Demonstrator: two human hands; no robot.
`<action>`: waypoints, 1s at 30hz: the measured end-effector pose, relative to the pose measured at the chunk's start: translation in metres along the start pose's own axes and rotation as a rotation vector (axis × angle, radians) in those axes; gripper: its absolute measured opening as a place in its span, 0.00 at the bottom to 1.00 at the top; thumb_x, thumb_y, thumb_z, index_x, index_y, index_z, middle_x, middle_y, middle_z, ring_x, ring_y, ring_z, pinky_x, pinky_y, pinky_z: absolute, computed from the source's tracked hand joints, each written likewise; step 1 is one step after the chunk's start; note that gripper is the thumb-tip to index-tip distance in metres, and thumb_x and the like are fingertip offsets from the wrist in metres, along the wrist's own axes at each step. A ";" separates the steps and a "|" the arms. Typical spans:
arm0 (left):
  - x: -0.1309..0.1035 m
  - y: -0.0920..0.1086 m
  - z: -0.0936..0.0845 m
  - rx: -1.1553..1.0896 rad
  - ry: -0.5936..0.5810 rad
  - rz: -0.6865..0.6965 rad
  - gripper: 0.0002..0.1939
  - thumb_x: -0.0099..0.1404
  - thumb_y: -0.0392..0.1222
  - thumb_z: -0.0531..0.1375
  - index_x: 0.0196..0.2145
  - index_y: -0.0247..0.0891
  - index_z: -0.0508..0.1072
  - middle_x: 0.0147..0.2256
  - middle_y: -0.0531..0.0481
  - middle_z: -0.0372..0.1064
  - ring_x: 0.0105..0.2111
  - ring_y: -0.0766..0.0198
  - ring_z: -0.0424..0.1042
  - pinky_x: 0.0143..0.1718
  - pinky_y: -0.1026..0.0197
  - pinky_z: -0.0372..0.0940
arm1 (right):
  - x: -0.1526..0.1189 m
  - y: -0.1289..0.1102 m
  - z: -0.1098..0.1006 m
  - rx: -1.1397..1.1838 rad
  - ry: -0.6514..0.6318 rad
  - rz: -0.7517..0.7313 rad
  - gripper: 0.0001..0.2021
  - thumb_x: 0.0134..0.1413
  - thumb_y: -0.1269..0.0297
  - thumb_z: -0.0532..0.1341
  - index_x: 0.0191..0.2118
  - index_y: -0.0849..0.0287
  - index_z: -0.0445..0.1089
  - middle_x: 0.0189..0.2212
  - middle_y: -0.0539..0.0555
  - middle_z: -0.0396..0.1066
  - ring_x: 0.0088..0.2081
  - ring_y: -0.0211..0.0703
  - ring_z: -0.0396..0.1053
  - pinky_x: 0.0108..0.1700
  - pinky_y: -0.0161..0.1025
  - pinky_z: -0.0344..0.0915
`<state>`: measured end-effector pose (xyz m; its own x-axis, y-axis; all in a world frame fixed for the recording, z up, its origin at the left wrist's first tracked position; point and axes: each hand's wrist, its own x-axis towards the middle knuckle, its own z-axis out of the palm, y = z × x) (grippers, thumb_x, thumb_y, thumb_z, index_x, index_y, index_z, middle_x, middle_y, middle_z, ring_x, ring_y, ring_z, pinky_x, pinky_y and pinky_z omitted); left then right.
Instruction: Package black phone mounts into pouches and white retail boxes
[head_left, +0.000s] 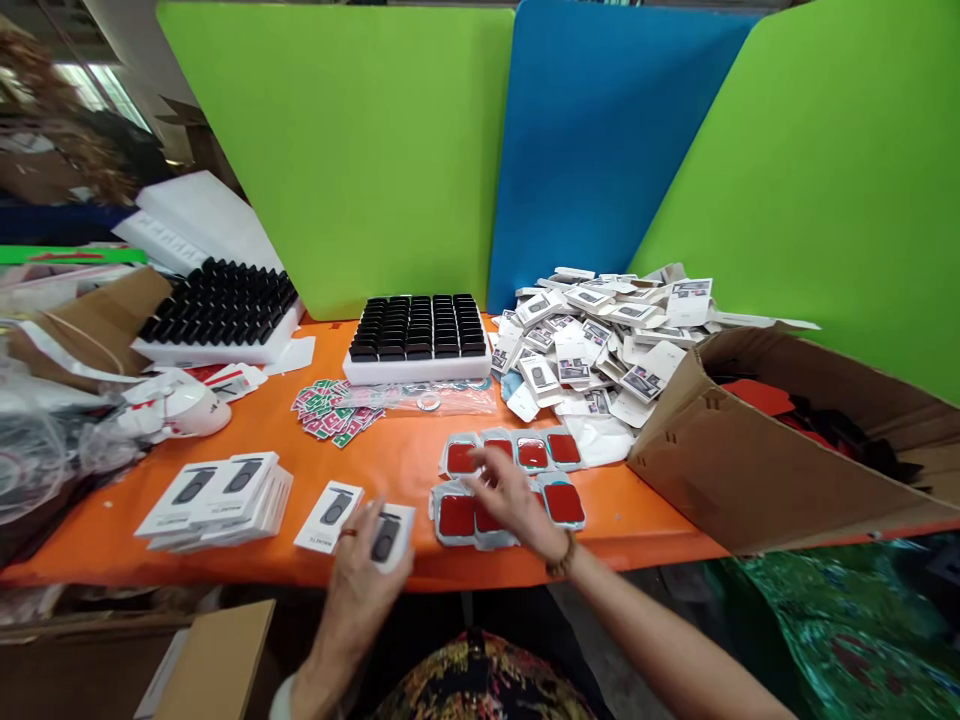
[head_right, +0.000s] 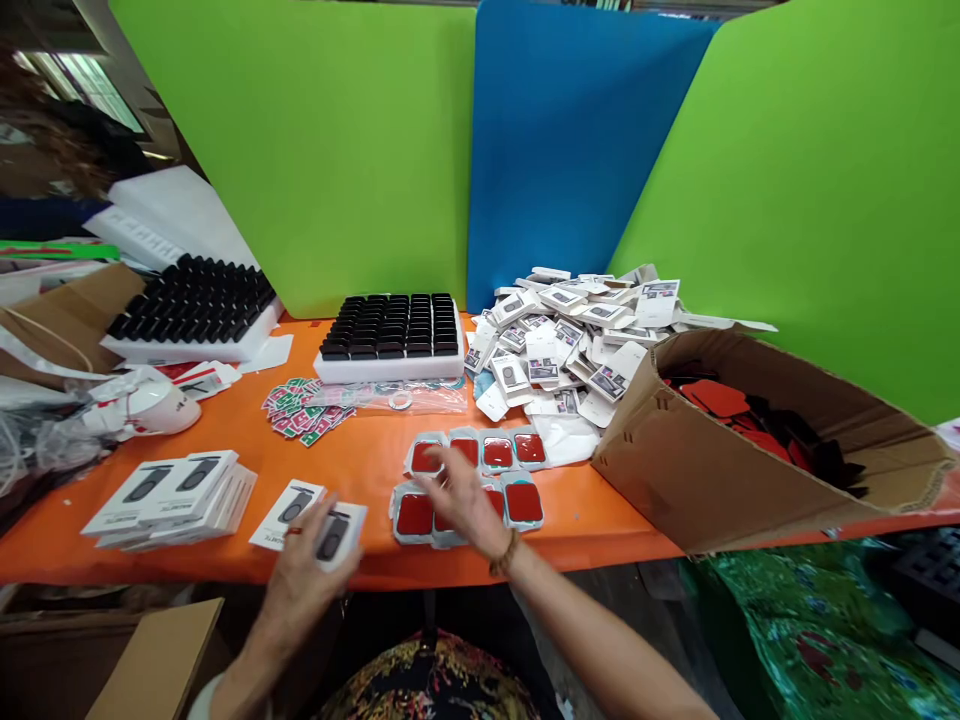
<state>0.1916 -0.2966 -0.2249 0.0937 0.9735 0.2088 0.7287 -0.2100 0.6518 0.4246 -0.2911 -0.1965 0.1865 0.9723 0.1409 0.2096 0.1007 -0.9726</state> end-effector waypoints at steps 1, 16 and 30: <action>0.013 -0.011 -0.009 0.067 0.031 -0.010 0.32 0.54 0.47 0.58 0.57 0.38 0.63 0.54 0.37 0.61 0.54 0.45 0.64 0.54 0.45 0.62 | 0.020 0.005 -0.015 0.019 0.147 0.058 0.13 0.47 0.60 0.66 0.39 0.59 0.70 0.32 0.51 0.71 0.29 0.37 0.66 0.32 0.34 0.66; 0.056 -0.043 -0.031 0.054 0.094 -0.069 0.32 0.55 0.56 0.60 0.53 0.34 0.65 0.56 0.33 0.61 0.56 0.43 0.62 0.56 0.42 0.58 | 0.130 0.026 -0.076 0.347 0.678 0.474 0.15 0.46 0.72 0.64 0.31 0.55 0.54 0.13 0.37 0.52 0.13 0.27 0.51 0.12 0.25 0.44; -0.027 0.025 -0.006 -1.421 -1.011 -0.870 0.34 0.58 0.65 0.58 0.42 0.26 0.75 0.33 0.36 0.76 0.27 0.57 0.76 0.29 0.59 0.69 | 0.005 -0.022 0.004 -0.149 -0.863 -0.121 0.12 0.56 0.65 0.61 0.47 0.56 0.65 0.35 0.50 0.70 0.31 0.36 0.65 0.34 0.35 0.64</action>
<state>0.2027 -0.3290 -0.2099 0.7383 0.4120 -0.5340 -0.1576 0.8752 0.4573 0.4170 -0.2879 -0.1747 -0.6218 0.7832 -0.0058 0.3155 0.2436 -0.9171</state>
